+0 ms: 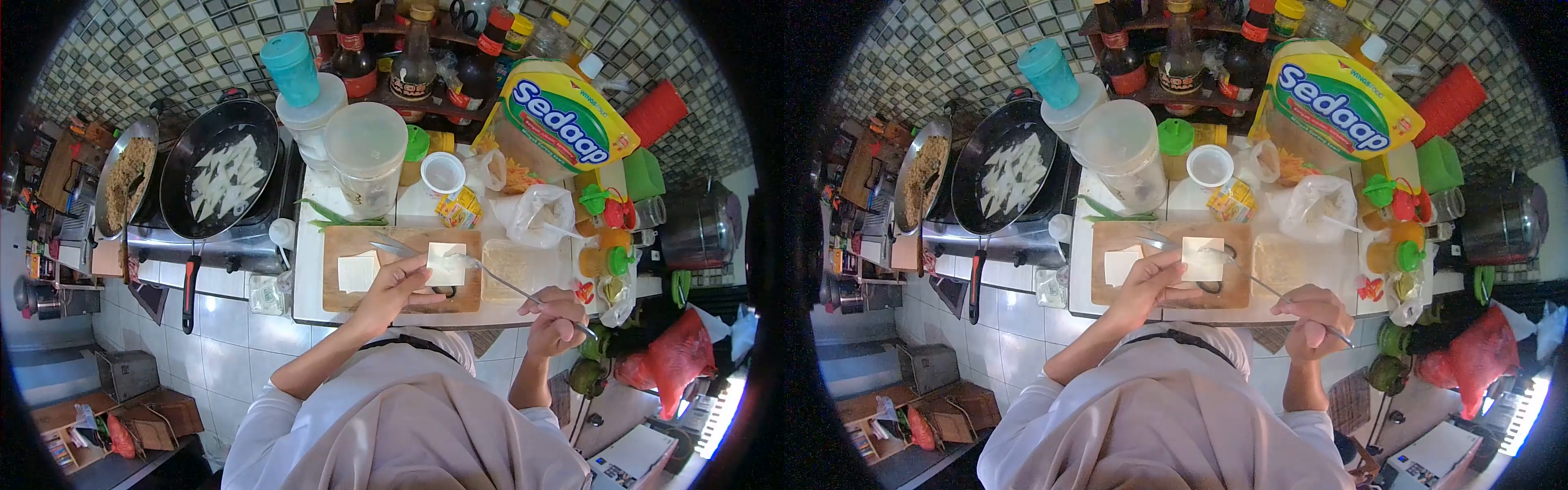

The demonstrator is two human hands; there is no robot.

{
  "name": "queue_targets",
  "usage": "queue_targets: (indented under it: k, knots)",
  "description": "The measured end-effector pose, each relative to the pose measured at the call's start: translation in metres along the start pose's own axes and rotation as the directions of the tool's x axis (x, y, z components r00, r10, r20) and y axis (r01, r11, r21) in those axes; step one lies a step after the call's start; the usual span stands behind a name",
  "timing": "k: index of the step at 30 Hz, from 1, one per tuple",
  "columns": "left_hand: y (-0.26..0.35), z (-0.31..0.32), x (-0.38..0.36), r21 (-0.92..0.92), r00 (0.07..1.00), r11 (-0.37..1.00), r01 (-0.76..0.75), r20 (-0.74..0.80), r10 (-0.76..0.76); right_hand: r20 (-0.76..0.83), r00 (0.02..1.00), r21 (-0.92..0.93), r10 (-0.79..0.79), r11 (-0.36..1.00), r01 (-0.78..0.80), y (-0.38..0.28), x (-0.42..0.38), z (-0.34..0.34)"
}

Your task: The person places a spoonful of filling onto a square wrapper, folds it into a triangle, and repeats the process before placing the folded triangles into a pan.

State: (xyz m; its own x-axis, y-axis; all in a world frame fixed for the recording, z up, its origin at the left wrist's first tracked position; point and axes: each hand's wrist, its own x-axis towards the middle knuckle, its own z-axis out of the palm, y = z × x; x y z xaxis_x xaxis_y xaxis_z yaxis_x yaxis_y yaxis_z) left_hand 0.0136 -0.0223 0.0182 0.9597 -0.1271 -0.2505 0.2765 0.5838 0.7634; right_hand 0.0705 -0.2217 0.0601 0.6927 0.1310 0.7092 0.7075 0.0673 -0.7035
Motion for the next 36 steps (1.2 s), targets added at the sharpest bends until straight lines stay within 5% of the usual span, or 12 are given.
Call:
queue_targets:
  k: [20, 25, 36]
  knots:
    - [0.001, 0.004, 0.001, -0.058, 0.996, 0.995, 0.079, -0.029, -0.081, -0.052, 0.999, -0.021, -0.010, 1.000, 0.009, 0.004, -0.001, 0.000]
    - [-0.003, 0.001, 0.002, -0.075, 0.996, 0.995, 0.072, -0.037, -0.075, -0.246, 0.964, 0.043, 0.103, 0.994, -0.096, 0.005, -0.003, -0.001]
    - [-0.002, 0.000, 0.001, -0.121, 0.996, 0.989, 0.089, -0.009, -0.090, -0.262, 0.949, 0.133, 0.175, 0.981, -0.144, 0.009, -0.002, -0.003]
